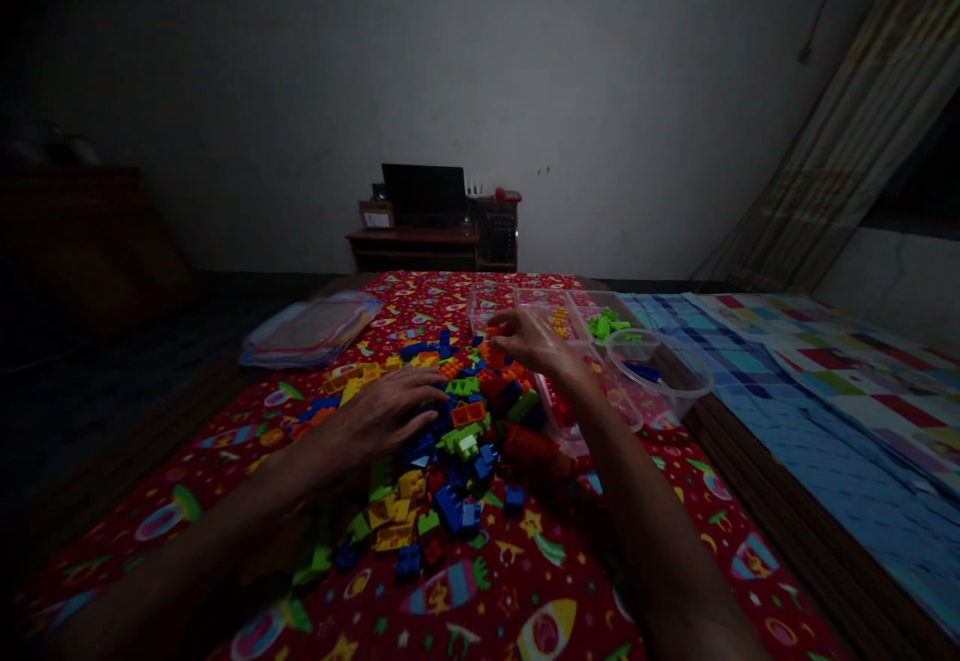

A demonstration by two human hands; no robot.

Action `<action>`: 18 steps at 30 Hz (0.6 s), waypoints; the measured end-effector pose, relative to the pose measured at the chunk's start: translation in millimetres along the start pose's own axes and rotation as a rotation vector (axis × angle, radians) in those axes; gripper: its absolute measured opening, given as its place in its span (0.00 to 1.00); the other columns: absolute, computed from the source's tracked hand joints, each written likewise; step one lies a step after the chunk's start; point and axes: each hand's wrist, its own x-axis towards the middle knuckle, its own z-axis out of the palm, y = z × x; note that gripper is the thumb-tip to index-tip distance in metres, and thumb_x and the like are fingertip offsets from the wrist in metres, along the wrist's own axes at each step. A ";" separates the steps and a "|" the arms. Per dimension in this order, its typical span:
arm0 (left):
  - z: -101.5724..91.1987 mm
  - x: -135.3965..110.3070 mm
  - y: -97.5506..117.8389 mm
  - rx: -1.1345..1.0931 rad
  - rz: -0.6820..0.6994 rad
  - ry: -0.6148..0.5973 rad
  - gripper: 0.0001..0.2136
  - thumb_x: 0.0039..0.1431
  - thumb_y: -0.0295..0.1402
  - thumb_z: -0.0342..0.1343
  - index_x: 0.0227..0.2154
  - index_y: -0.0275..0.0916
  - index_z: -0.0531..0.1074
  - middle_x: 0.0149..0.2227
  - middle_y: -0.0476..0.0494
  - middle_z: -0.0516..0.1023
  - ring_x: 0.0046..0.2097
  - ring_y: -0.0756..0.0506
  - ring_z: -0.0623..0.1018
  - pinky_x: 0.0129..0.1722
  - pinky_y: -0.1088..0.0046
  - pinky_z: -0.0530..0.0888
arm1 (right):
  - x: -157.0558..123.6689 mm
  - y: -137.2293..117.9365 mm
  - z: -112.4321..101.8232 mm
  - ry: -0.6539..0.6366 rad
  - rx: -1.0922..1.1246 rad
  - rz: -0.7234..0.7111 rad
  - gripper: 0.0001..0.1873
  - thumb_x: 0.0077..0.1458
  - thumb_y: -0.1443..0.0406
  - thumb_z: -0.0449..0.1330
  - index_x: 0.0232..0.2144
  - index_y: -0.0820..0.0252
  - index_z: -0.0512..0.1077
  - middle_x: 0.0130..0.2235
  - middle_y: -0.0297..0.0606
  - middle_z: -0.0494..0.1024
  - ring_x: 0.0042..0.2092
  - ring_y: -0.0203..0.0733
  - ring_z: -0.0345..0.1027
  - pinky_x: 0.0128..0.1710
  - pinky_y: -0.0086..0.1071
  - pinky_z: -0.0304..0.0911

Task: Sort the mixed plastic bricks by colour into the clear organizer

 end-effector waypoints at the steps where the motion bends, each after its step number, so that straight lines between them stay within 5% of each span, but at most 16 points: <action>1: -0.6 -1.1 -3.3 0.007 -0.002 0.011 0.11 0.64 0.35 0.48 0.45 0.42 0.72 0.51 0.43 0.73 0.56 0.43 0.70 0.56 0.60 0.68 | 7.6 4.0 -2.0 0.039 0.013 0.021 0.16 0.49 0.69 0.58 0.42 0.65 0.75 0.35 0.42 0.79 0.31 0.36 0.71 0.31 0.26 0.63; 9: -8.7 -3.9 -28.4 0.029 -0.080 0.066 0.12 0.63 0.36 0.48 0.42 0.40 0.74 0.49 0.40 0.75 0.54 0.42 0.72 0.55 0.58 0.70 | 89.8 31.1 -1.0 0.291 -0.231 0.078 0.16 0.50 0.69 0.55 0.42 0.68 0.73 0.40 0.45 0.77 0.35 0.38 0.69 0.34 0.27 0.61; 12: -11.3 -4.8 -31.8 0.037 -0.096 0.073 0.12 0.63 0.36 0.48 0.41 0.41 0.74 0.49 0.41 0.75 0.54 0.42 0.72 0.55 0.59 0.70 | 106.1 39.0 6.8 0.252 -0.320 0.073 0.16 0.52 0.69 0.52 0.42 0.69 0.72 0.40 0.46 0.76 0.35 0.37 0.66 0.32 0.26 0.58; 18: -12.4 -6.6 -40.5 0.025 -0.099 0.091 0.13 0.63 0.38 0.48 0.42 0.41 0.74 0.50 0.40 0.75 0.54 0.42 0.72 0.55 0.58 0.70 | 108.7 46.4 17.7 0.078 -0.370 0.058 0.09 0.49 0.72 0.53 0.22 0.68 0.72 0.24 0.37 0.72 0.27 0.34 0.63 0.27 0.27 0.53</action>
